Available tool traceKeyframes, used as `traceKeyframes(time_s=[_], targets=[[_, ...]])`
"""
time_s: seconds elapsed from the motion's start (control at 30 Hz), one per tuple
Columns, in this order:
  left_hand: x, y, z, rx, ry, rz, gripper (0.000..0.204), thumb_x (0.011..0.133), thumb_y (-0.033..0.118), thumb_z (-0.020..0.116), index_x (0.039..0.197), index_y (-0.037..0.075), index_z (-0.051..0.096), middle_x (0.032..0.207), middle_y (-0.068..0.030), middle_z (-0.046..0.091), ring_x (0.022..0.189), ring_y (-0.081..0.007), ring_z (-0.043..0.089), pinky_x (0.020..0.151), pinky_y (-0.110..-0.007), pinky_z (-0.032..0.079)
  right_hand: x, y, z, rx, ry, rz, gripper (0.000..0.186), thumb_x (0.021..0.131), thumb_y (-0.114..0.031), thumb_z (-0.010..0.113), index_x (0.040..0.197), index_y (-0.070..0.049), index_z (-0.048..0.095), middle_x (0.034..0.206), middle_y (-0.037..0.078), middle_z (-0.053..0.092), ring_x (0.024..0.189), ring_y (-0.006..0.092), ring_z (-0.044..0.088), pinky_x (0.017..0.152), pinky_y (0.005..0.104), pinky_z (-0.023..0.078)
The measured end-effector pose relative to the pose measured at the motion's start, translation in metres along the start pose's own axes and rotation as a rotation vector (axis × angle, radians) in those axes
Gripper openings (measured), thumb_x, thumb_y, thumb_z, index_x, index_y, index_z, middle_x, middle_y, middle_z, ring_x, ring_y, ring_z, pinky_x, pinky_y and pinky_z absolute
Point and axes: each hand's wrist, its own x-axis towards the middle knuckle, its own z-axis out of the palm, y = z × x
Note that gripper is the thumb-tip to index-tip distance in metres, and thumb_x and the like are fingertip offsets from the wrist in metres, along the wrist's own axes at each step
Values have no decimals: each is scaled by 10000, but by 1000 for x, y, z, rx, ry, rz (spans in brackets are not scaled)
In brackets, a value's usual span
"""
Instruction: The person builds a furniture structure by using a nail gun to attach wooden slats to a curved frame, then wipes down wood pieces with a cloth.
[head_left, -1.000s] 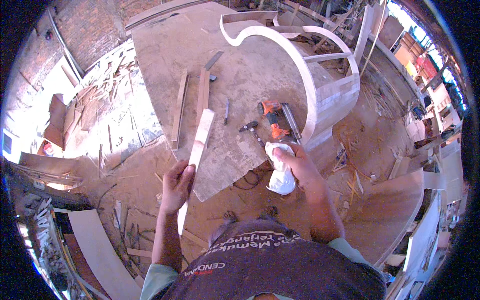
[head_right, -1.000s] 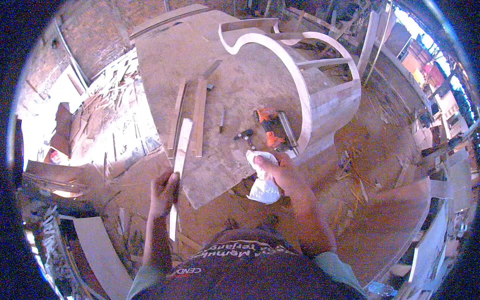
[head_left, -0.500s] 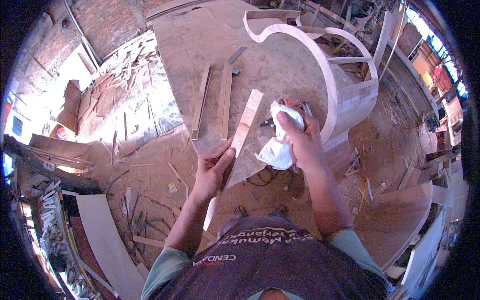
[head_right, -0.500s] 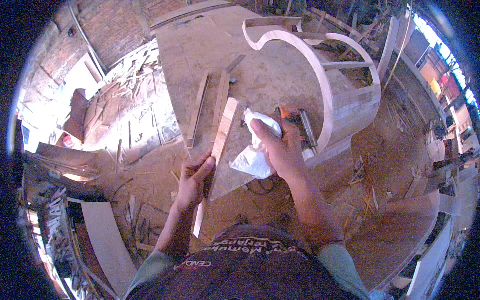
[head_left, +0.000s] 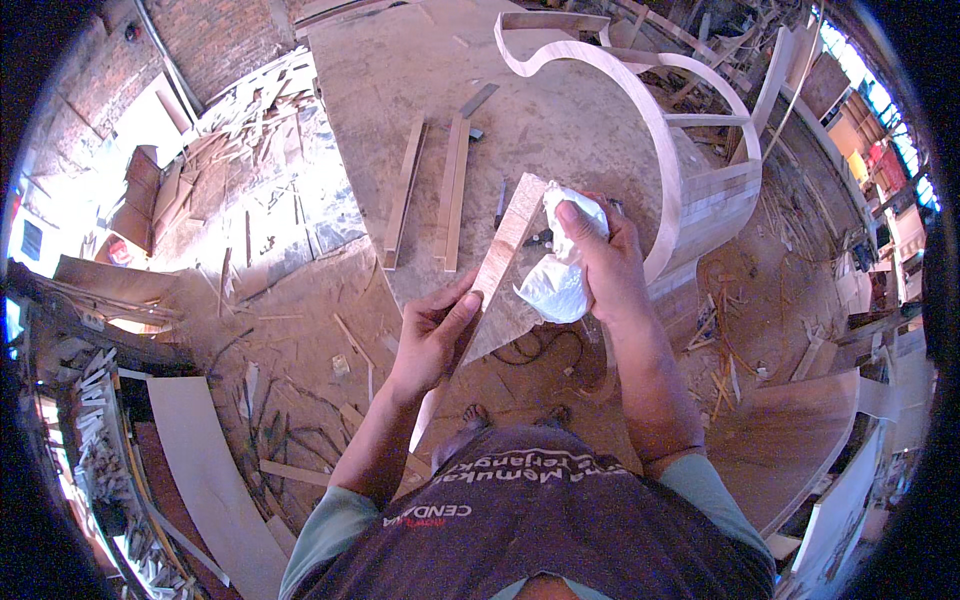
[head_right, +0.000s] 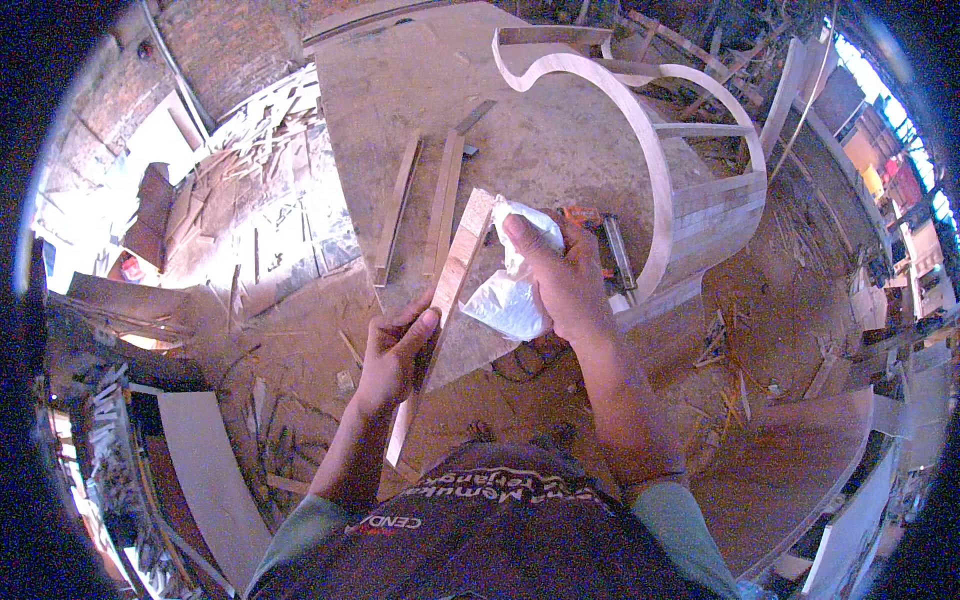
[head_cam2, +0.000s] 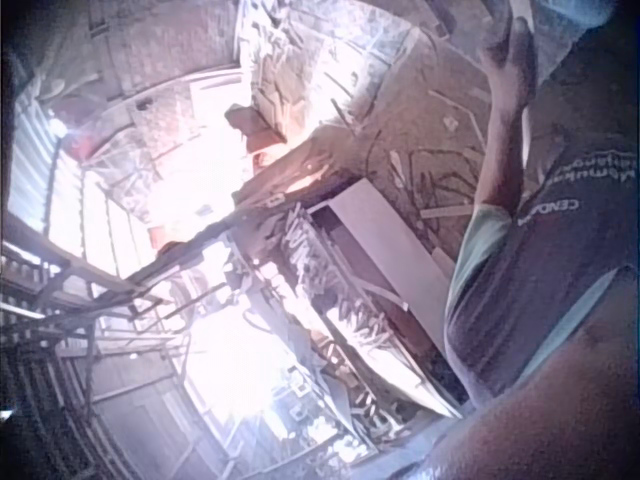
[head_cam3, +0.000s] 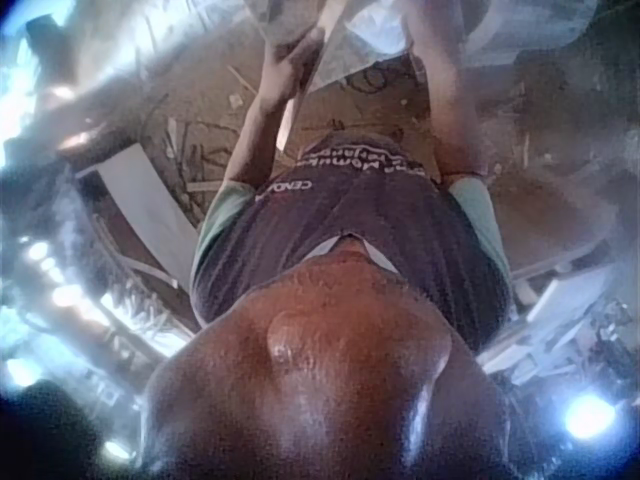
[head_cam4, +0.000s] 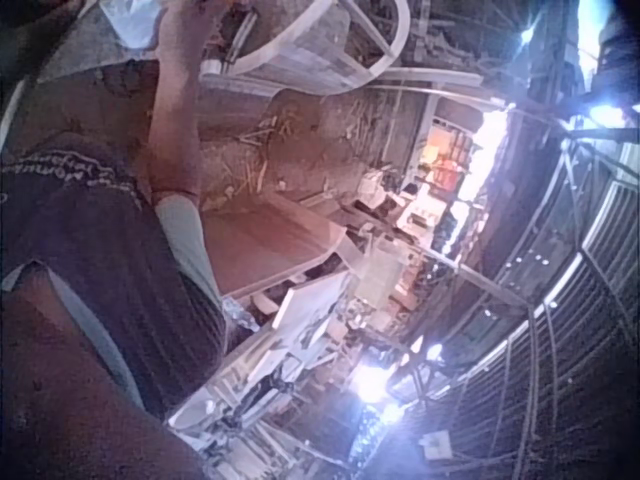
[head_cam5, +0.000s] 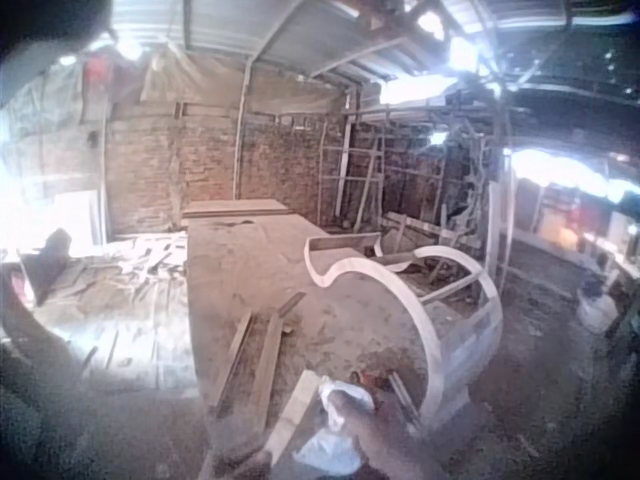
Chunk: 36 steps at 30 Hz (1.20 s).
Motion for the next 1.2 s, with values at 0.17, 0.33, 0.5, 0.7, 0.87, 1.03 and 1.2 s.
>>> traceKeyframes(time_s=[0.17,0.33,0.5,0.7,0.87,1.03,1.2], targets=[[3,-3,-5,32,-46,-7,359,1030,102,616,1371,-10,623,921,50,666,709,-9,521,606,-183,383,0,0,1,10,5,-11,393,918,-373,775,1077,-16,733,963,35,730,823,115,660,725,284,524],[4,0,-5,38,-63,-16,361,1030,107,625,1373,-3,621,973,40,661,737,-8,517,618,-173,383,-1,6,-2,-36,-5,16,394,917,-368,778,1083,-12,735,947,30,733,804,116,663,717,281,523],[6,2,8,-6,5,-3,349,1023,123,637,1345,-11,640,834,76,626,647,-9,476,565,-198,341,-8,8,1,-78,-12,69,422,913,-373,777,1124,-11,727,963,42,734,813,125,670,713,285,529],[8,4,1,60,-7,-74,373,1039,95,597,1384,-47,589,1174,-47,675,998,-94,609,856,-227,474,-13,13,-1,-151,-53,98,438,914,-378,772,1149,-13,723,971,59,735,845,135,677,730,296,537],[9,6,8,-17,-33,-12,386,1045,88,581,1398,-67,567,1222,-75,684,1041,-108,634,896,-235,499,-21,14,1,-269,-99,71,432,917,-389,765,1119,-8,733,967,72,739,874,142,678,774,302,531],[15,2,7,-55,-47,39,385,1044,99,588,1395,-62,573,1218,-72,687,1033,-103,634,891,-238,501,-30,17,6,-251,-155,116,354,948,-311,747,1095,11,735,952,43,731,866,106,651,782,282,510],[22,0,3,-18,-55,50,395,1046,113,590,1405,-49,569,1205,-75,696,1037,-109,644,901,-251,509,-40,20,10,-329,-162,82,425,915,-383,768,1095,0,732,957,84,743,847,148,689,755,308,539]])
